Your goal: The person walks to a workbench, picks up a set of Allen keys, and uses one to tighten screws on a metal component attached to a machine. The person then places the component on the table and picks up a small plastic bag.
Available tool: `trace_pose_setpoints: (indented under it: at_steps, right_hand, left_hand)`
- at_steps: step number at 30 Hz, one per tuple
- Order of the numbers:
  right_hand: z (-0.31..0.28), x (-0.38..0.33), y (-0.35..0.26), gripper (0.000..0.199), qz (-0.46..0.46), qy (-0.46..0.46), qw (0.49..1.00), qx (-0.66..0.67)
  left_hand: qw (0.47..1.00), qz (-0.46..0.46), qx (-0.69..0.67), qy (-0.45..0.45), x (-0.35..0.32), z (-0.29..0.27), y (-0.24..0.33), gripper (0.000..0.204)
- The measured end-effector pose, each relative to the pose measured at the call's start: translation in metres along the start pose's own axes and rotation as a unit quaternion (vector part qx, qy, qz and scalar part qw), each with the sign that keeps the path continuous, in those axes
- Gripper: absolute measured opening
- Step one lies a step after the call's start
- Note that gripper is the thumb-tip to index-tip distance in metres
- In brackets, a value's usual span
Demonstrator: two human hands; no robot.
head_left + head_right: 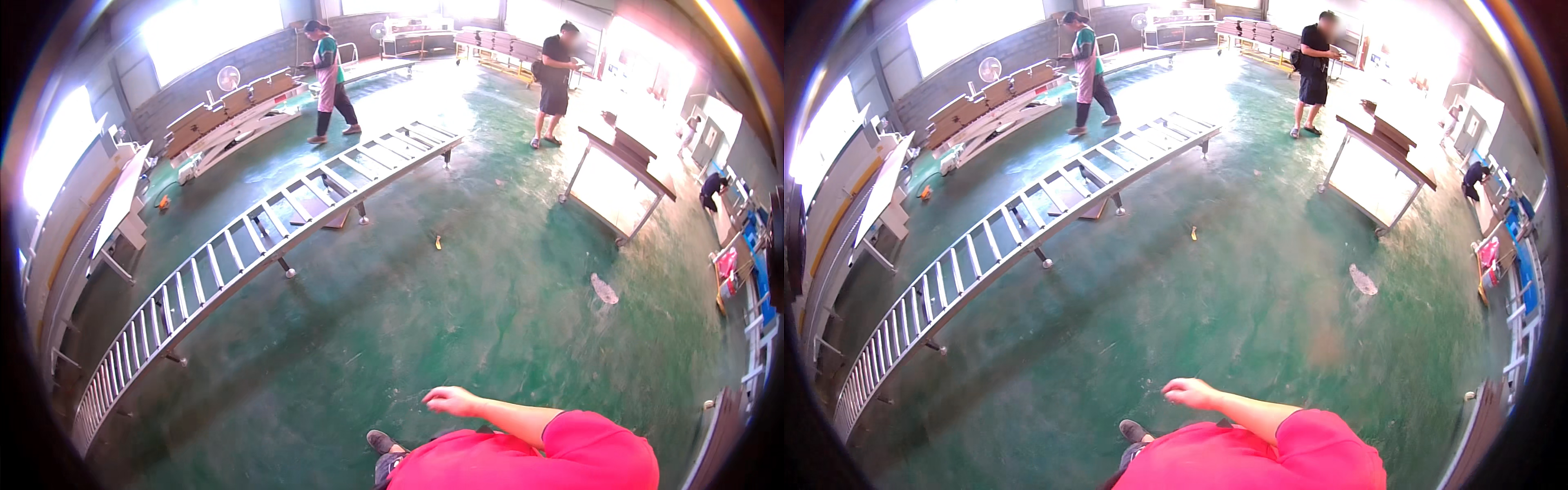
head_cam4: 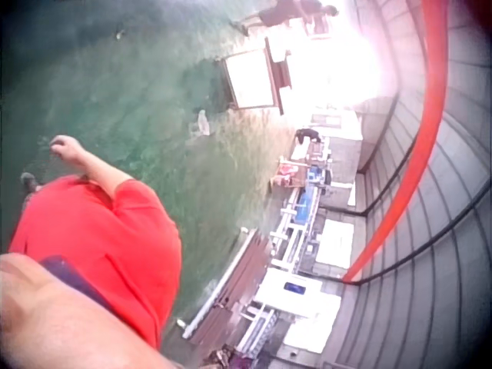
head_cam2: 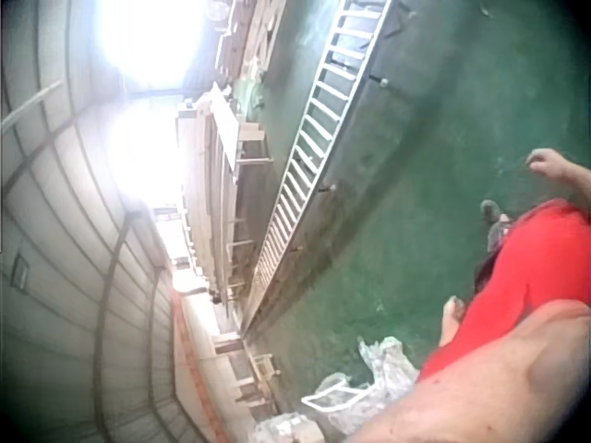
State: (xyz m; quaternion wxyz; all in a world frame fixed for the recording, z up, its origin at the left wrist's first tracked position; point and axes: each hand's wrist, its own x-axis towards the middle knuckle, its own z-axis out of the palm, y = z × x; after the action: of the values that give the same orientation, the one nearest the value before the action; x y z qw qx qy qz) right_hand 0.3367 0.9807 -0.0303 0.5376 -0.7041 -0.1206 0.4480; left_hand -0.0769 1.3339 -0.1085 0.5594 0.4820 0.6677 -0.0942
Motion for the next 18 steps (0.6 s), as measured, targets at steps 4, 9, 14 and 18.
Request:
trace_pose_setpoints:
  at_steps: [4,9,14,18]
  right_hand:
    - [-0.079,-0.009,0.191,0.037,0.228,0.222,0.899,-0.300]
    - [-0.136,-0.063,0.297,0.018,0.447,0.426,0.786,0.028]
    - [-0.189,0.025,0.246,0.008,0.388,0.426,0.762,0.297]
    - [-0.324,0.159,0.232,0.022,0.376,0.211,0.902,0.037]
  left_hand:
    - [0.997,0.050,0.051,-0.035,0.088,0.004,0.104,0.024]
    - [0.961,0.197,0.132,-0.141,0.138,0.139,0.365,0.028]
    - [0.940,0.212,0.227,-0.138,0.155,0.292,0.507,0.020]
    - [0.914,0.130,0.367,-0.112,0.181,0.389,0.562,0.027]
